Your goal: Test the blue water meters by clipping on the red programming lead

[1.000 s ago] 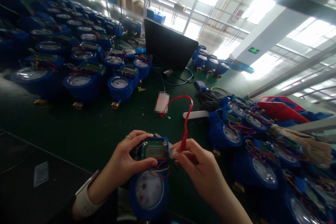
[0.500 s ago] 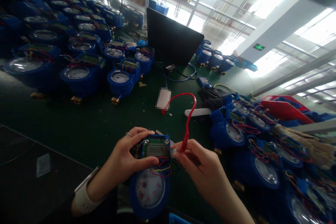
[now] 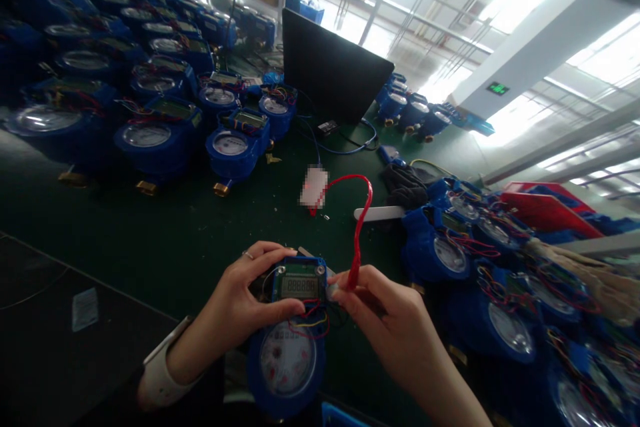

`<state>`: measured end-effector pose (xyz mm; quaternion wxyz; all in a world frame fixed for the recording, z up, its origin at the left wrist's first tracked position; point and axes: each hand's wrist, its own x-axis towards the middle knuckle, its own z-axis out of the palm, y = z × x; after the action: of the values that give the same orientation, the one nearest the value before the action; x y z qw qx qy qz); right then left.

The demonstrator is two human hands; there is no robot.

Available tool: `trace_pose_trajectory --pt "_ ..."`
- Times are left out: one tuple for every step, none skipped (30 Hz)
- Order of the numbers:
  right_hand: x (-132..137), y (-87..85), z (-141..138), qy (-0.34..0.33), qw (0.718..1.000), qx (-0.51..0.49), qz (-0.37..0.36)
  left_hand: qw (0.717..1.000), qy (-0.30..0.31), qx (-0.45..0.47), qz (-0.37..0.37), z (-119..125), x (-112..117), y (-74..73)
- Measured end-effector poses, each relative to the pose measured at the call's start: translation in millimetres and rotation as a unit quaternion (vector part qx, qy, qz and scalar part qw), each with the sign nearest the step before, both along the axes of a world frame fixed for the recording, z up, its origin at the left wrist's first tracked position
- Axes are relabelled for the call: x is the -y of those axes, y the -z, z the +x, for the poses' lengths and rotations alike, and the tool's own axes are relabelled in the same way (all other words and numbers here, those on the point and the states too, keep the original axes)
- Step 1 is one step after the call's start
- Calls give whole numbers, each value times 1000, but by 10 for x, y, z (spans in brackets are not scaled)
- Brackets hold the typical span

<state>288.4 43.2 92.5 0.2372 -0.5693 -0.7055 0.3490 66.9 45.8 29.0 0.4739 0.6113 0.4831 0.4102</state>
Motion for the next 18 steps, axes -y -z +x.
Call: trace_pose_trajectory --pt "-2 -4 6 -2 1000 4 -2 1000 0 -1 2 0 1 2" --pt "-3 -6 12 -4 1000 9 -2 1000 1 -1 1 0 2 2" --pt "-2 -8 18 -8 1000 15 -1 1000 3 -1 0 0 3 2" --pt "0 -8 22 -12 1000 21 1 1000 4 -1 -2 1 3 1" --pt "3 -6 25 -17 999 26 6 1000 4 -2 -3 1 4 -1" --pt "7 -4 27 -22 999 32 10 1000 4 -2 -4 2 5 -3" --pt "11 0 29 -27 999 37 16 1000 6 -3 -4 2 5 -4" --pt "15 5 30 -32 998 42 23 1000 6 -3 -4 1 5 -5" --pt "19 11 32 -37 998 47 32 1000 6 -3 -3 0 5 -5" --pt "22 17 34 -41 997 52 41 1000 6 -3 -1 -1 5 -5" --pt "23 23 36 -44 996 58 49 1000 6 -2 0 -3 5 -4" --pt "23 28 39 -46 995 65 53 1000 5 -2 2 -4 5 -3" --pt "22 31 40 -47 995 72 54 1000 4 -2 2 -5 6 -2" --pt "20 31 39 -47 994 77 53 1000 4 -2 2 -6 7 0" --pt "17 27 36 -46 994 82 49 1000 6 -2 1 -6 8 1" --pt "12 20 30 -46 994 85 45 1000 7 -1 -1 -5 9 2" --pt "7 11 21 -46 994 88 41 1000 8 1 -2 -3 10 4" --pt "2 0 10 -46 994 92 38 1000 10 2 -2 -1 11 5"
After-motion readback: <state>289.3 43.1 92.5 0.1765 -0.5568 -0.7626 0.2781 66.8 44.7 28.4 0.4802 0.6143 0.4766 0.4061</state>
